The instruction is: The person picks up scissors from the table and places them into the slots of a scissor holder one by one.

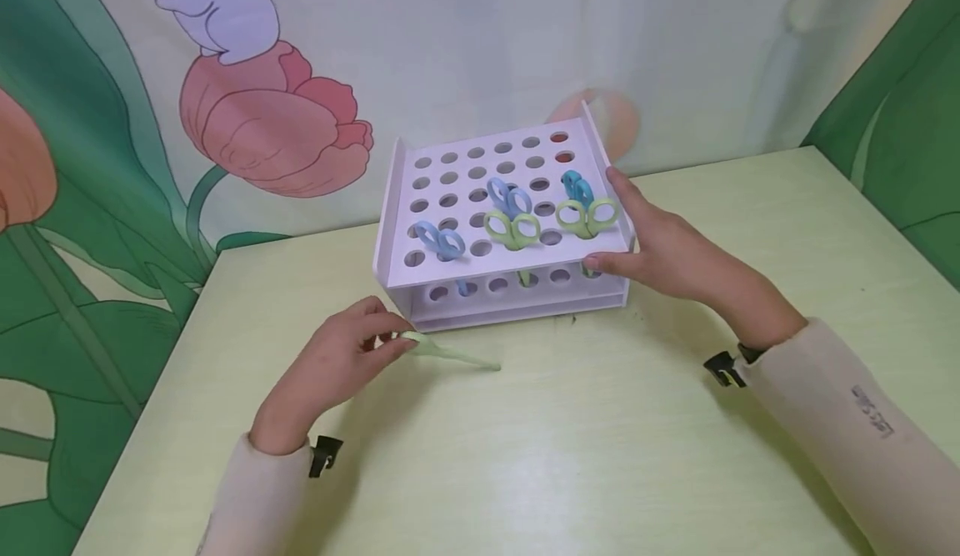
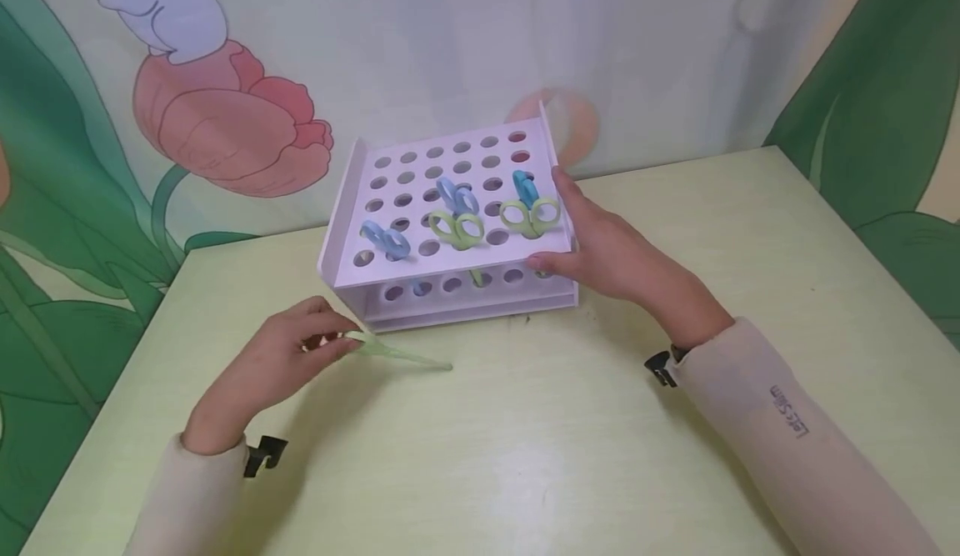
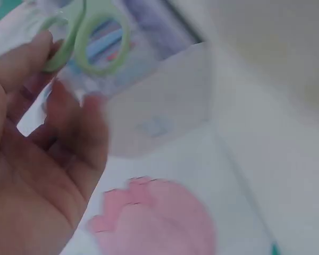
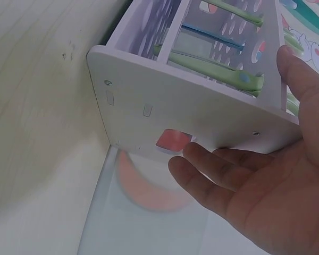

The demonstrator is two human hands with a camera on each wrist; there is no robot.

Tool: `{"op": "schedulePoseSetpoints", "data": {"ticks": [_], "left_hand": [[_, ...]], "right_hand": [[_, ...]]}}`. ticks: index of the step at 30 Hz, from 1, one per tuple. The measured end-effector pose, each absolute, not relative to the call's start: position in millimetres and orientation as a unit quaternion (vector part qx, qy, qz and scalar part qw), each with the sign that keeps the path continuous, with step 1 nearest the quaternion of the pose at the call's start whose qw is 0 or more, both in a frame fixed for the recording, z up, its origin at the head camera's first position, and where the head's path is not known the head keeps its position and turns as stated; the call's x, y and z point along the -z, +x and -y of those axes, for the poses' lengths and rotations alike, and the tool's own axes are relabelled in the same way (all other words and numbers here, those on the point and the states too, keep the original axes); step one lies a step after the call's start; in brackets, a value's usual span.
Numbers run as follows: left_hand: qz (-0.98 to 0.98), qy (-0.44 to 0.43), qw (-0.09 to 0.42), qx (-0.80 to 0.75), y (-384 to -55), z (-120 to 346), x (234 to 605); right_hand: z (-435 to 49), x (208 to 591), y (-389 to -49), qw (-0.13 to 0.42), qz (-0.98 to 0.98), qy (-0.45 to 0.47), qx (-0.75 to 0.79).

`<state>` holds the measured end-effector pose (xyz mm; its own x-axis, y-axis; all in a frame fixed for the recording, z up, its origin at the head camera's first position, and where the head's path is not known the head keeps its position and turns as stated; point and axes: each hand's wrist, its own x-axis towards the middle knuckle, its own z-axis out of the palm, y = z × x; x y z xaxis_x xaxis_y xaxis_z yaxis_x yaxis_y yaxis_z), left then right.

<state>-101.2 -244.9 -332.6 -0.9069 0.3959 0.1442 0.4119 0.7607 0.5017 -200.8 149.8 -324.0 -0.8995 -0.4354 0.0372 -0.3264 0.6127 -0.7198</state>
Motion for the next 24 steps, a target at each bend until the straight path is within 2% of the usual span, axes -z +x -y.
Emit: {"op": "schedulePoseSetpoints", "data": {"ticks": [2, 6, 9, 12, 15, 19, 24], "left_hand": [[0.94, -0.206, 0.023, 0.272, -96.7, 242.8, 317.3], [0.94, -0.177, 0.001, 0.292, -83.4, 241.4, 284.7], [0.924, -0.198, 0.007, 0.326, -74.7, 243.1, 264.6], [0.868, -0.265, 0.065, 0.414, -76.0, 242.6, 252.9], [0.797, -0.309, 0.15, 0.497, -85.2, 233.9, 241.6], [0.718, -0.288, 0.259, 0.579, -108.7, 213.3, 229.1], [0.622, -0.264, 0.381, 0.63, -156.8, 191.3, 229.2]], "right_hand": [[-150.2, 324.8, -200.6, 0.069, -0.895, -0.212, 0.386], [-150.4, 324.6, -200.6, 0.065, -0.897, -0.213, 0.382], [-151.1, 324.0, -200.9, 0.065, -0.899, -0.213, 0.378], [-152.5, 322.6, -202.8, 0.064, -0.902, -0.213, 0.371], [-154.5, 322.1, -203.4, 0.064, -0.904, -0.21, 0.368], [-155.3, 323.8, -203.0, 0.066, -0.904, -0.203, 0.371], [-150.7, 325.3, -200.5, 0.067, -0.902, -0.202, 0.377]]}}
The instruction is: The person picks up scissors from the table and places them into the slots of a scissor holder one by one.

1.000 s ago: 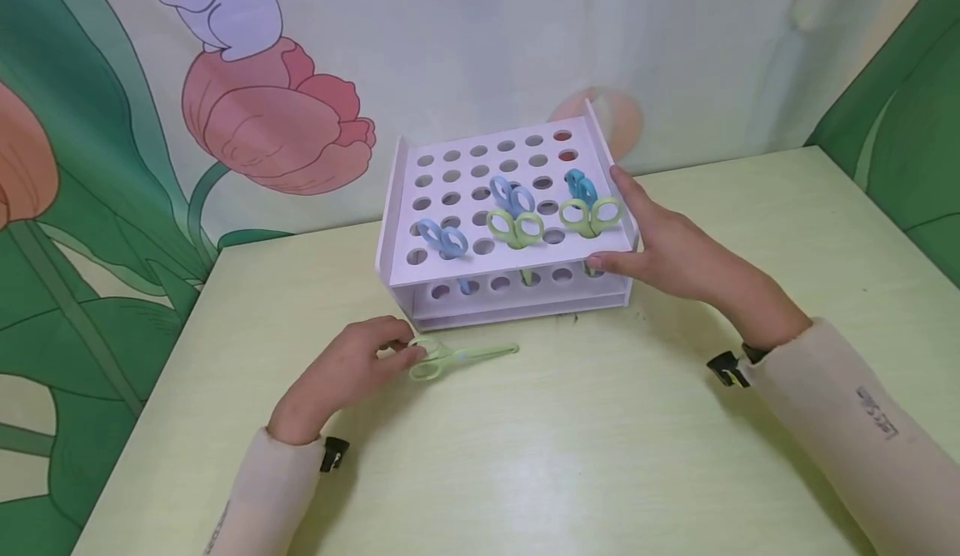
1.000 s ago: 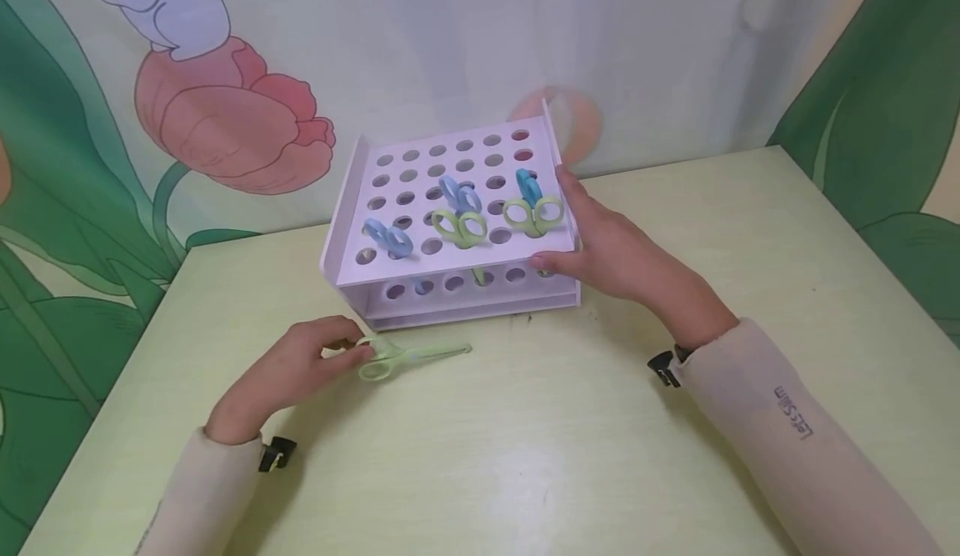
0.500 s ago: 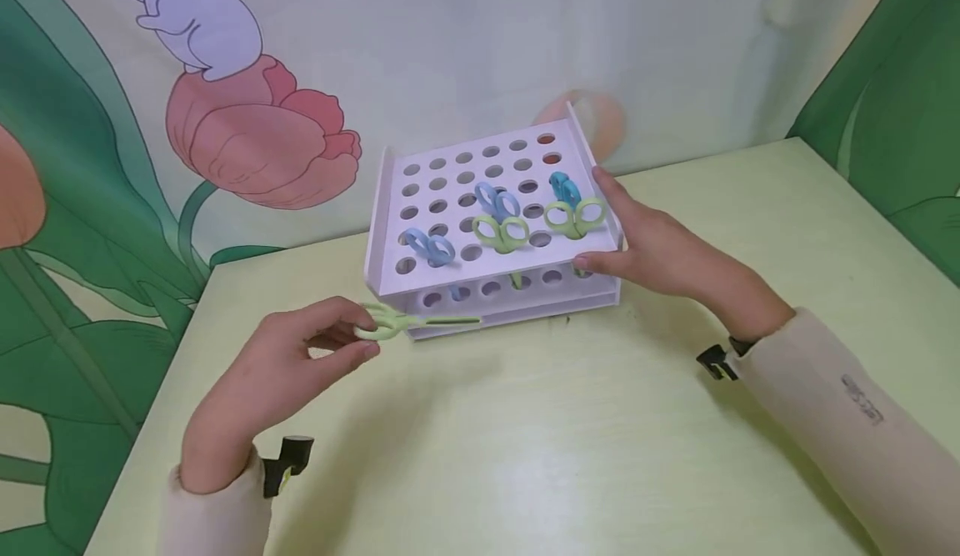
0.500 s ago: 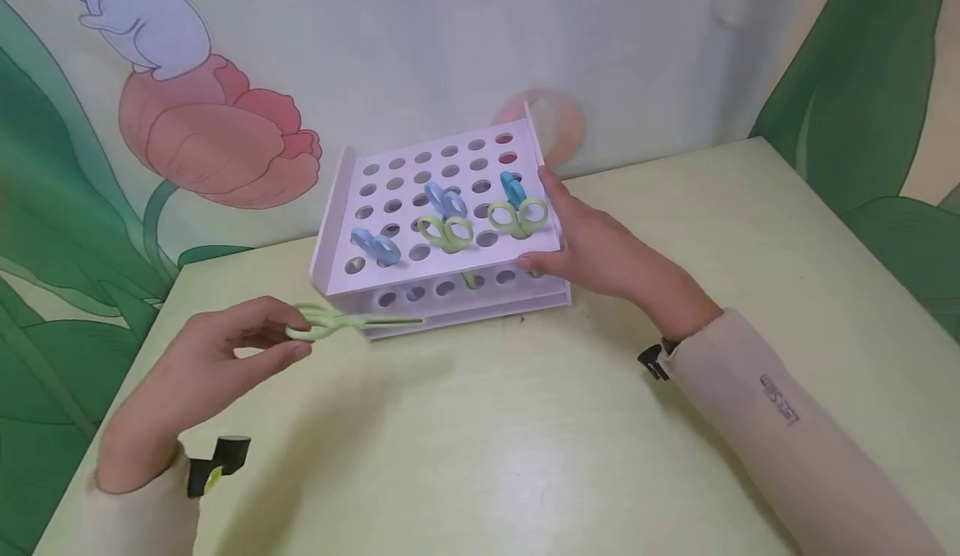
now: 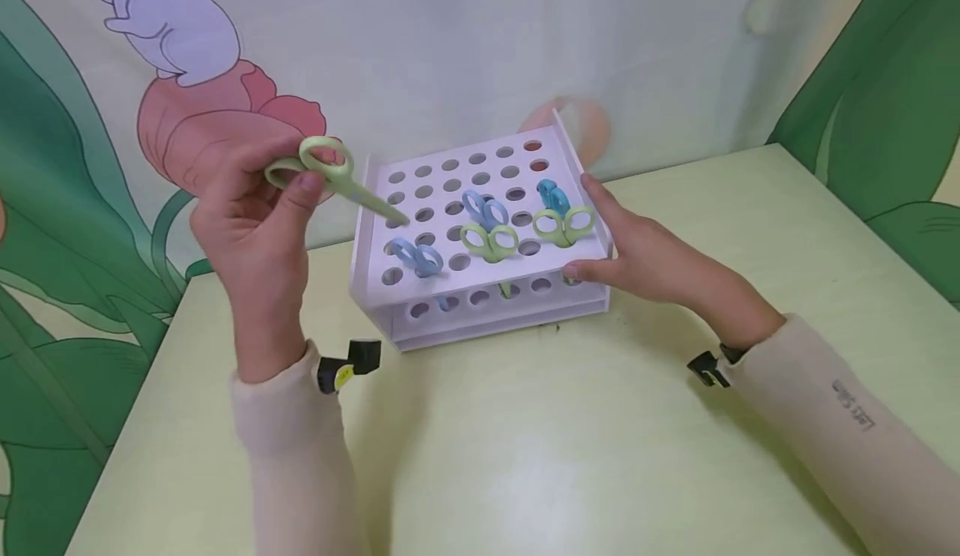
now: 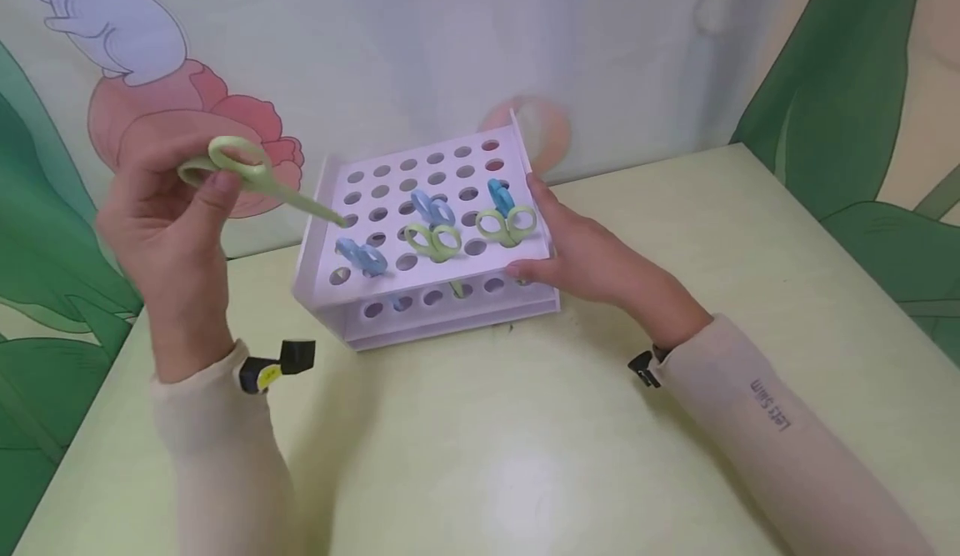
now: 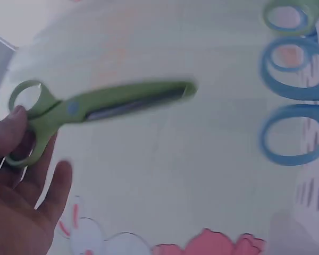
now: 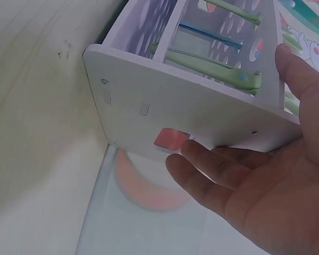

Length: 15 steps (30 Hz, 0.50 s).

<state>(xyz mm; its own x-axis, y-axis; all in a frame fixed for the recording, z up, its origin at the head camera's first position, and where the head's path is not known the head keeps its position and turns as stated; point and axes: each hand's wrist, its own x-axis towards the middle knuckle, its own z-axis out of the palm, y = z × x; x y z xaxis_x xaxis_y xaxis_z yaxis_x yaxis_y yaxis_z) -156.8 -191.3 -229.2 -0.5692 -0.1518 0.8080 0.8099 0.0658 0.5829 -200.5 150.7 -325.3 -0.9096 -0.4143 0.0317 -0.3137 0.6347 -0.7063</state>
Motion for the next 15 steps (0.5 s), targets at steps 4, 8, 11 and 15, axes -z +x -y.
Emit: {"op": "schedulePoseSetpoints", "data": {"ticks": [4, 8, 11, 15], "left_hand": [[0.69, -0.208, 0.368, 0.587, -182.5, 190.7, 245.1], [0.755, -0.17, 0.297, 0.56, -195.9, 197.3, 261.4], [0.748, -0.166, 0.297, 0.57, -202.7, 201.3, 268.3], [0.73, -0.174, 0.305, 0.586, -211.0, 200.2, 276.5]], "right_hand": [[-145.1, 326.1, -197.7, 0.071, -0.9, -0.206, 0.376], [-145.9, 321.8, -196.5, 0.072, -0.903, -0.207, 0.371], [-147.8, 319.6, -197.7, 0.073, -0.9, -0.211, 0.374], [-150.7, 320.9, -199.1, 0.078, -0.899, -0.208, 0.377]]}}
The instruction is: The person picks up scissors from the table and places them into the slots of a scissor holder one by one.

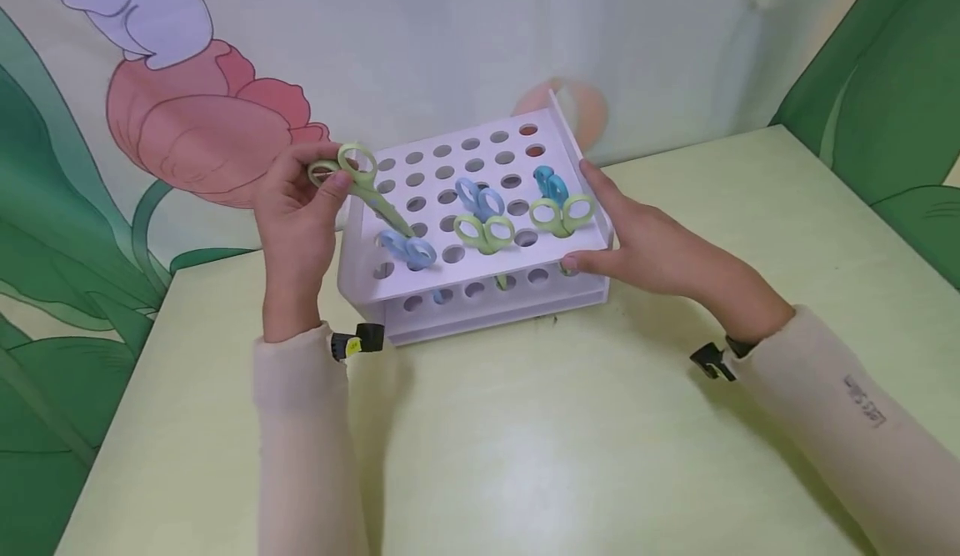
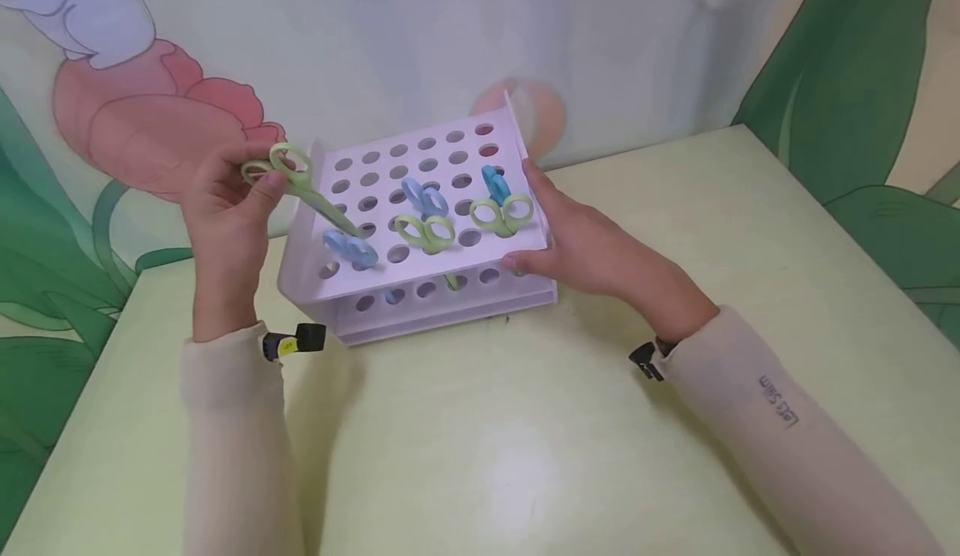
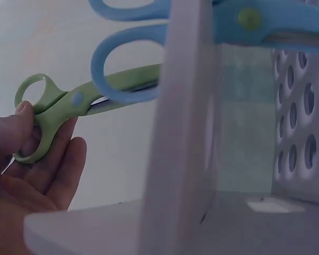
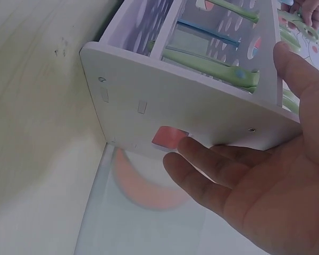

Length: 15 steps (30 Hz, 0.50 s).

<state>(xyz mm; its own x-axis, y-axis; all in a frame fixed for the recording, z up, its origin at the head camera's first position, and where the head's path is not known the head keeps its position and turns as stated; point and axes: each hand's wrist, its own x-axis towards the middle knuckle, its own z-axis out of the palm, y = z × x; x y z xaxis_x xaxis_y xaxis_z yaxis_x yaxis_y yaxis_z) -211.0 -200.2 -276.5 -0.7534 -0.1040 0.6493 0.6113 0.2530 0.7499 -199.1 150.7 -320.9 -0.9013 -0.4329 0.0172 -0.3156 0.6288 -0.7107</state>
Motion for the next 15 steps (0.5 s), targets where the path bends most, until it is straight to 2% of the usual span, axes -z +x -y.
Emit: {"op": "schedulePoseSetpoints", "data": {"ticks": [5, 11, 15], "left_hand": [[0.798, -0.138, 0.26, 0.526, -215.9, 191.2, 284.1], [0.909, -0.076, 0.121, 0.391, -215.3, 188.3, 288.2], [0.92, -0.064, 0.099, 0.374, -213.0, 188.0, 285.4]], "right_hand": [[-153.4, 321.3, -198.7, 0.08, -0.9, -0.198, 0.38], [-153.2, 321.4, -198.4, 0.082, -0.904, -0.192, 0.373], [-152.8, 320.6, -198.2, 0.08, -0.903, -0.196, 0.373]]}}
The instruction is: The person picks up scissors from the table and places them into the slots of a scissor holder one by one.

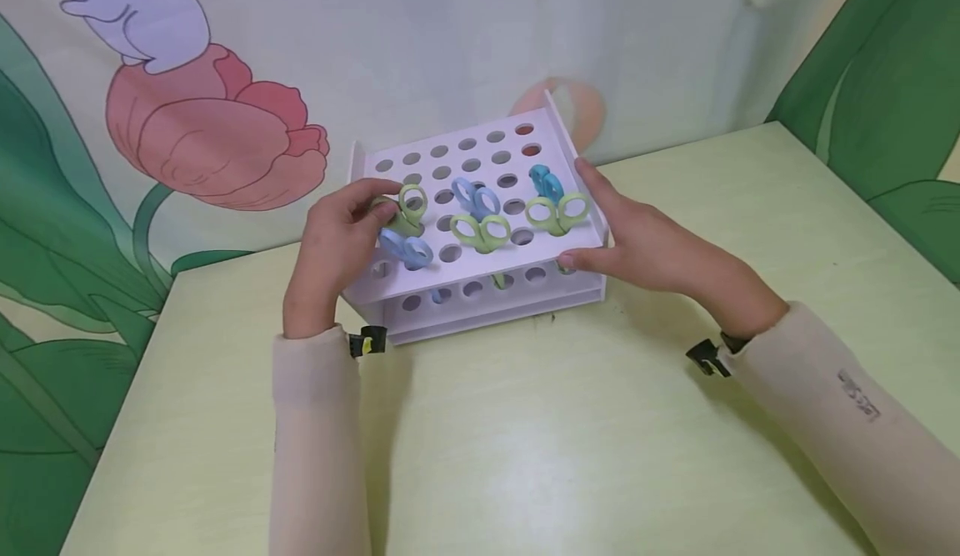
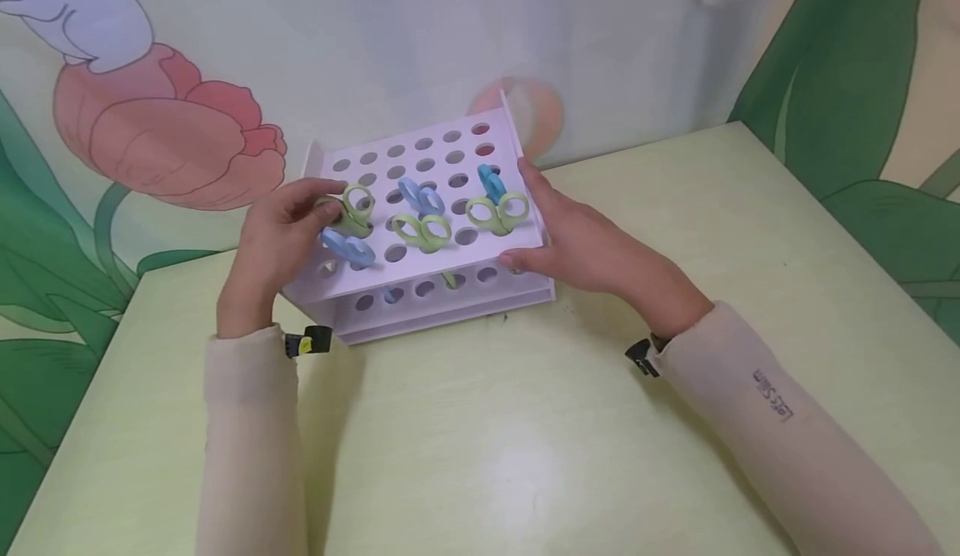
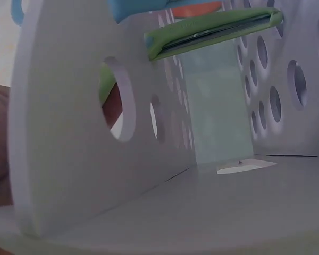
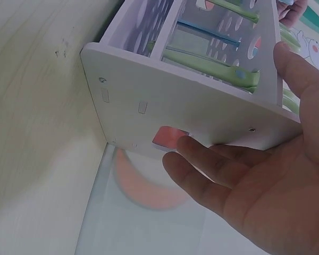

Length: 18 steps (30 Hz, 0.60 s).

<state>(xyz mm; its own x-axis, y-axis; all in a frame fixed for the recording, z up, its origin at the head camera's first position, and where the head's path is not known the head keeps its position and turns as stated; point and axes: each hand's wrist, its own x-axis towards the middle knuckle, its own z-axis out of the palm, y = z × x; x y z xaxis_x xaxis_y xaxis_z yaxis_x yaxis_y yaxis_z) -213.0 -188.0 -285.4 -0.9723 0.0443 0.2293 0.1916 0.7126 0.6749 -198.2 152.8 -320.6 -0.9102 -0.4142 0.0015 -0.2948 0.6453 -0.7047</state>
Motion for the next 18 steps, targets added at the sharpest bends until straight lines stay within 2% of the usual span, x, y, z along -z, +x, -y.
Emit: {"op": "schedulePoseSetpoints", "data": {"ticks": [10, 18], "left_hand": [[0.918, -0.067, 0.112, 0.374, -207.2, 203.4, 295.2], [0.929, -0.063, 0.074, 0.358, -203.9, 208.7, 312.6]], "right_hand": [[-140.2, 327.3, -205.6, 0.085, -0.9, -0.211, 0.373], [-138.7, 336.3, -206.3, 0.09, -0.9, -0.216, 0.368]]}}
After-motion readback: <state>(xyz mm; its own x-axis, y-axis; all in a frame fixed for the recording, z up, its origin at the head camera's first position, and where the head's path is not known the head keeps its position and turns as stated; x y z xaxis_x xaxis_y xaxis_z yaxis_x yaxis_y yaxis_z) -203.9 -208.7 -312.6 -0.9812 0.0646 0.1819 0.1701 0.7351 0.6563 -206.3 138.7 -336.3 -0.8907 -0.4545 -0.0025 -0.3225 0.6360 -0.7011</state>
